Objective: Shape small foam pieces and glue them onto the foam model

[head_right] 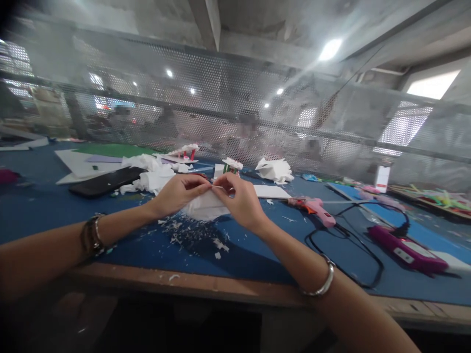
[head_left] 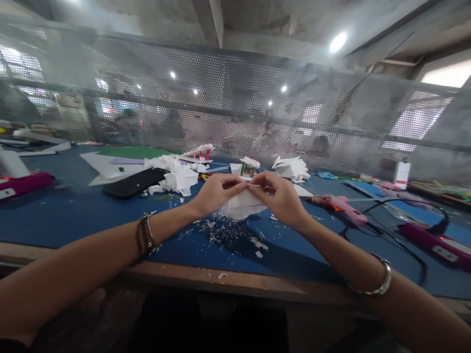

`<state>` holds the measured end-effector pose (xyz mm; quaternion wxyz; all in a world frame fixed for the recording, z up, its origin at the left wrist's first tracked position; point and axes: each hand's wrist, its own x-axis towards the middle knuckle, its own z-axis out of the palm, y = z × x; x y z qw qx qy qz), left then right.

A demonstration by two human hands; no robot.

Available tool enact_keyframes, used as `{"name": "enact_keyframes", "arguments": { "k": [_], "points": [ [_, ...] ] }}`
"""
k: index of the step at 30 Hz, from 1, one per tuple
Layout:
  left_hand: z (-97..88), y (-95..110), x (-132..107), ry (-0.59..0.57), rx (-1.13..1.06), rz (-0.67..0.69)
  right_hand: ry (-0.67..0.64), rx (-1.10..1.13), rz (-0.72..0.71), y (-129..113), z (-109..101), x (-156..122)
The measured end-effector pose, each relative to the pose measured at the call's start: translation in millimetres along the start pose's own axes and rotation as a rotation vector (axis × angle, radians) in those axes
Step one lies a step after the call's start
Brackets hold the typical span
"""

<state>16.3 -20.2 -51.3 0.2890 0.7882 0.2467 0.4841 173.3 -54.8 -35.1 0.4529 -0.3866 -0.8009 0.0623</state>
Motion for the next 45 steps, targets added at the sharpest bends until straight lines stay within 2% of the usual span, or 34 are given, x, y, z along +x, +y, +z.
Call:
{"name": "enact_keyframes", "arguments": {
  "k": [7,11,14,20,25,29,34,38,45],
  "points": [
    [0.3,2.5,-3.0,-0.023,0.02,0.023,0.014,-0.117,-0.168,-2.0,2.1,-5.0],
    [-2.4,2.5,-3.7,0.001,0.018,0.027,0.003,-0.137,-0.193,-1.5,2.2,-5.6],
    [-4.3,1.7,-3.3,-0.028,-0.051,-0.01,0.007,-0.163,-0.213,-2.4,-0.3,-5.5],
    [-3.5,-0.9,-3.4,-0.089,-0.238,-0.147,-0.02,-0.286,-0.391,-3.4,-9.4,-3.9],
    [-1.4,2.9,-4.2,-0.123,-0.297,-0.196,-0.114,-0.157,-0.25,1.6,-8.5,-3.7],
    [-1.2,7.2,-4.5,-0.068,-0.156,-0.13,-0.096,0.032,-0.086,2.8,-1.3,-5.4],
    [-0.3,6.7,-5.5,-0.054,-0.085,-0.055,-0.077,0.112,0.065,-4.8,1.4,-6.1],
    [-0.5,7.4,-5.9,-0.063,-0.087,-0.075,-0.07,0.088,0.063,-9.9,-0.4,-6.6],
    [0.3,7.7,-6.5,-0.049,-0.195,-0.205,-0.026,-0.051,-0.064,-6.6,-3.0,-8.6]
  ]
}}
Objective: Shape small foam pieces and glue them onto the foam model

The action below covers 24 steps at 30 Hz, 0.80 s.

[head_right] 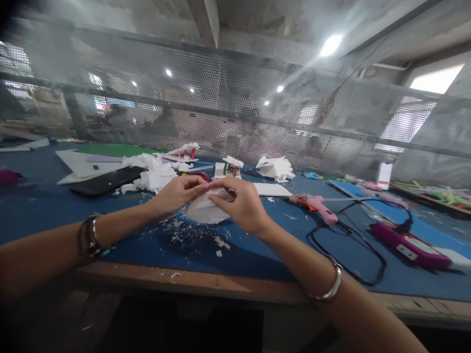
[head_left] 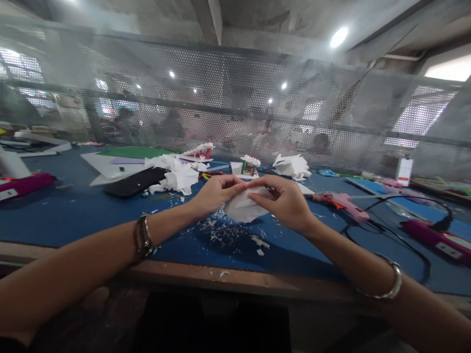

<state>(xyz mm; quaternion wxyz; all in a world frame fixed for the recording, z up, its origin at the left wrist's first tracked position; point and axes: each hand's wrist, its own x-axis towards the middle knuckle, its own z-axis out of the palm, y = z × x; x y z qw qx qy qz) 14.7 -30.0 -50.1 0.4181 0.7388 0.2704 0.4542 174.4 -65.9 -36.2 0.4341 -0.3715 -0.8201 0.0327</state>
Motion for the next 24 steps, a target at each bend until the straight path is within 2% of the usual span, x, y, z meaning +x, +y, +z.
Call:
{"name": "enact_keyframes", "arguments": {
  "k": [7,10,13,18,24],
  "points": [
    [0.4,-5.0,0.7,-0.014,-0.103,0.0,0.047,-0.218,-0.182,-3.5,-3.5,0.8],
    [0.7,-7.2,0.9,-0.046,-0.182,-0.016,0.044,-0.248,-0.217,-3.5,-4.7,0.8],
    [1.7,-5.9,0.5,-0.087,-0.219,-0.055,0.022,-0.208,-0.177,-2.1,-3.9,0.5],
    [3.0,-1.2,-0.3,-0.071,-0.153,-0.065,0.006,-0.097,-0.036,-1.1,-0.3,-0.1],
    [2.8,-2.8,-0.8,-0.064,-0.085,-0.036,-0.036,-0.096,0.008,-4.0,-4.4,0.4]
  ]
}}
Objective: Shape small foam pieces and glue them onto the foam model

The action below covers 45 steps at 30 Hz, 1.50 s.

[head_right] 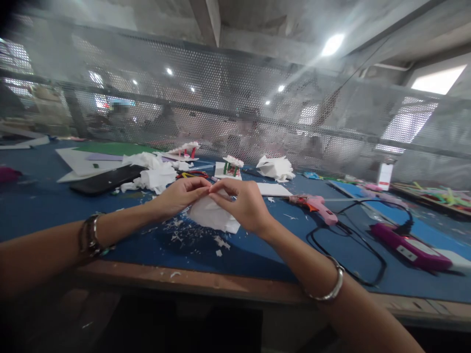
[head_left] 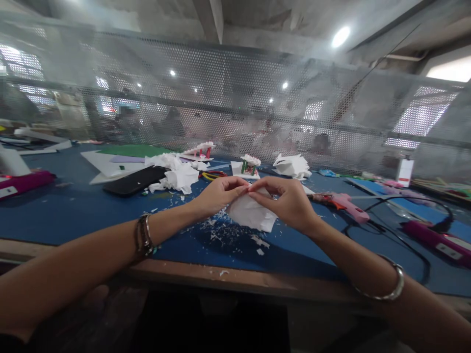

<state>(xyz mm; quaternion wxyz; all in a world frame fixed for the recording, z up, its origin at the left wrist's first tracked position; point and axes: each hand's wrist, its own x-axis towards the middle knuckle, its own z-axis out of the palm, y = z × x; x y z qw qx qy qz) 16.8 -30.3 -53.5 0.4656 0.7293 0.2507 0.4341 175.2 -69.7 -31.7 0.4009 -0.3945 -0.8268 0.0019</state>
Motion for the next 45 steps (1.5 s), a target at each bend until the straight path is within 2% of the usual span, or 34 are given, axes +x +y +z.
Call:
{"name": "enact_keyframes", "arguments": {
  "k": [12,20,25,33,41,45],
  "points": [
    [0.3,-1.0,0.9,-0.01,0.039,-0.017,-0.113,-0.166,-0.072,0.5,-10.2,3.3],
    [1.4,0.6,1.0,-0.003,0.008,-0.003,-0.082,-0.252,-0.133,-1.4,-9.3,2.8],
    [3.3,0.5,-0.1,-0.001,-0.031,-0.005,-0.09,-0.252,-0.122,0.2,-7.3,2.7],
    [5.4,-1.7,-0.4,0.012,-0.053,0.069,-0.074,-0.221,-0.102,2.6,-6.0,2.7],
    [1.3,-2.2,-2.0,0.014,0.156,0.24,-0.041,-0.239,-0.11,3.8,-2.7,2.4],
    [-2.0,-4.2,0.1,0.027,0.253,0.307,-0.041,-0.176,-0.104,4.3,-2.2,2.0]
  ]
}}
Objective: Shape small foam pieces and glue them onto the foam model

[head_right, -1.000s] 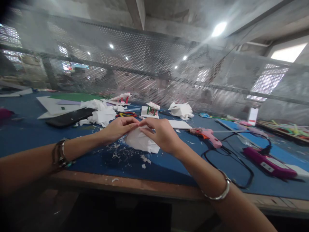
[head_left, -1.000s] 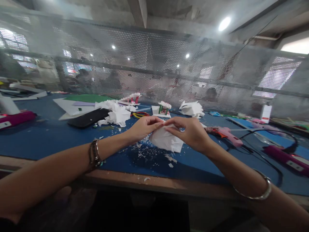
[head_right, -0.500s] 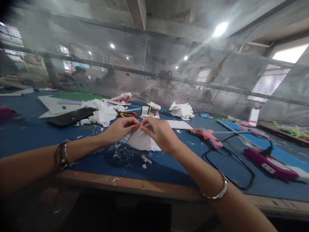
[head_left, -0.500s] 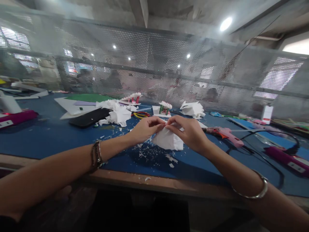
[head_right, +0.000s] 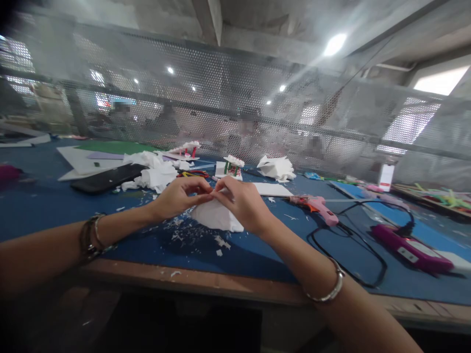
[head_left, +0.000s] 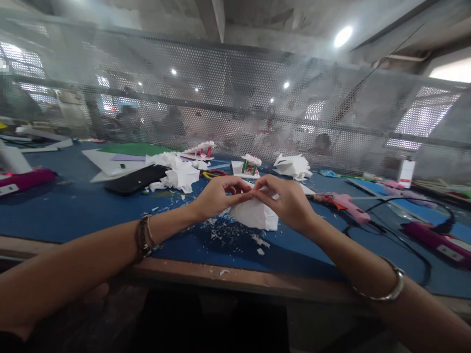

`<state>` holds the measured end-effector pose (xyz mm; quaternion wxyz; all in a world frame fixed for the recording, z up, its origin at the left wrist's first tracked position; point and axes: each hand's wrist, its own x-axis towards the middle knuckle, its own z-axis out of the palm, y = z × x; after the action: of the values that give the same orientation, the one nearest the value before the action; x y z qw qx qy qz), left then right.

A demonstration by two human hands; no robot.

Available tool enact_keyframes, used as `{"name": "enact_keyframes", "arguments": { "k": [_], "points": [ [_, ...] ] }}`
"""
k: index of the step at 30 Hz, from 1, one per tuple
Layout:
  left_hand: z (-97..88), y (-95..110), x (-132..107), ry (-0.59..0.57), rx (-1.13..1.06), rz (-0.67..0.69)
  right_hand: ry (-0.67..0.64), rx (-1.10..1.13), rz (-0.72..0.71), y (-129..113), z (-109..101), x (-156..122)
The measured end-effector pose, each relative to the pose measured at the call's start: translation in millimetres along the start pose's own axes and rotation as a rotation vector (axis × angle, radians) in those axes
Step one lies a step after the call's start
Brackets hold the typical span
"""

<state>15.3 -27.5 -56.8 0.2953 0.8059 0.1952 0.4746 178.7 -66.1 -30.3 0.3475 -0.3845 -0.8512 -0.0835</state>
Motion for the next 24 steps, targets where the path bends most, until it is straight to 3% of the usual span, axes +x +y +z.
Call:
{"name": "enact_keyframes", "arguments": {
  "k": [11,17,24],
  "points": [
    [0.6,1.9,2.7,0.02,-0.201,-0.115,0.063,0.204,0.073,-1.4,-3.2,1.3],
    [0.8,8.9,2.1,0.021,-0.322,-0.086,0.093,0.404,0.175,-3.6,0.3,0.6],
    [-0.3,7.0,2.3,0.028,-0.3,-0.049,0.102,0.556,0.278,-7.3,1.3,1.3]
  ]
}}
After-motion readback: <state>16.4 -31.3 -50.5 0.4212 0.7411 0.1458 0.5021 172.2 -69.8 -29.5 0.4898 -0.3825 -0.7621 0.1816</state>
